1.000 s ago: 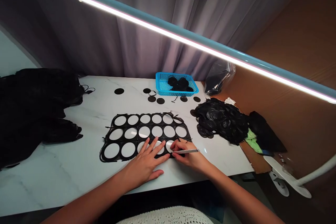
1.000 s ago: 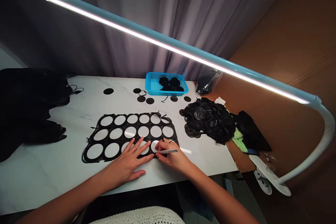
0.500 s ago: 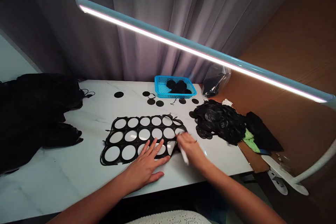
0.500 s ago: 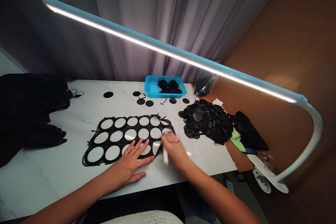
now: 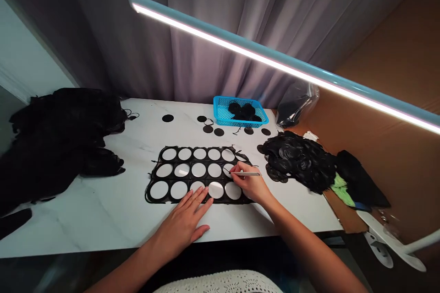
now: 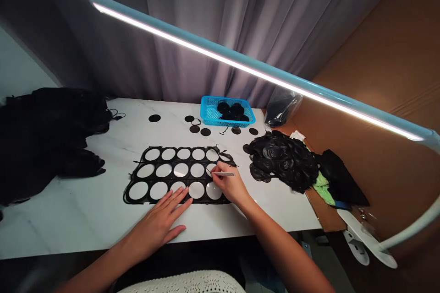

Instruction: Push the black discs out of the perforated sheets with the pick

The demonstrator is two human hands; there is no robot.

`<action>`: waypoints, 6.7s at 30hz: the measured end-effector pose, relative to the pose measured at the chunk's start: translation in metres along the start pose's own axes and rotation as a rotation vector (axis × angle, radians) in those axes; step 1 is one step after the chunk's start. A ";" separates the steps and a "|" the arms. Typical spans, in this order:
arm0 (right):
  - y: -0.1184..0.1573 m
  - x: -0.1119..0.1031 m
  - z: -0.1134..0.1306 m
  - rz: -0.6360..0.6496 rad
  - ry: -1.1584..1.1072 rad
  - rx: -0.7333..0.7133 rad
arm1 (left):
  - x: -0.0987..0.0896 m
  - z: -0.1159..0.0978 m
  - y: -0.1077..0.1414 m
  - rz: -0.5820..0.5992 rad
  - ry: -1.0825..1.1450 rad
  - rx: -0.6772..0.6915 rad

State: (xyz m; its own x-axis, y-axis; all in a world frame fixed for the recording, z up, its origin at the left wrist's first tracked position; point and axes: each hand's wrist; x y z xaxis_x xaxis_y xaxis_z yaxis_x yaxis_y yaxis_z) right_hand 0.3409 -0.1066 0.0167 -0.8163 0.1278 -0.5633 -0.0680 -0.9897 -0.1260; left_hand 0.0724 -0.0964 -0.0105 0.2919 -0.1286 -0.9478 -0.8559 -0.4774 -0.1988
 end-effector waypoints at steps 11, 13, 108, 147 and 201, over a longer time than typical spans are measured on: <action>0.029 0.040 0.014 0.257 -0.279 0.013 | 0.004 -0.006 0.001 0.010 -0.047 -0.052; 0.029 0.039 0.015 0.246 -0.274 0.017 | 0.005 -0.007 0.002 0.010 -0.038 -0.054; -0.096 0.010 -0.024 0.056 -0.487 0.157 | -0.008 0.013 -0.063 -0.032 0.010 -0.240; -0.080 0.015 -0.025 0.283 -0.078 -0.126 | 0.017 0.030 -0.074 0.021 -0.102 -0.112; -0.095 0.059 0.001 0.344 0.050 -0.317 | 0.007 0.052 -0.046 -0.006 -0.182 -0.329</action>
State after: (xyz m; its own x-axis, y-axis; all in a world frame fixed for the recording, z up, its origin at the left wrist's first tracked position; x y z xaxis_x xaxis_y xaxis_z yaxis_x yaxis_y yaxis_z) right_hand 0.2985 -0.0050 -0.0042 -0.7317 -0.1932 -0.6537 0.3864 -0.9076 -0.1642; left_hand 0.0919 -0.0297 -0.0209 0.1908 0.0173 -0.9815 -0.6625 -0.7355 -0.1417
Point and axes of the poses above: each hand's wrist, its own y-axis away from the middle knuckle, its own x-axis out of the palm, z = x × y, and after that the axes turned 4 degrees about -x, right-handed
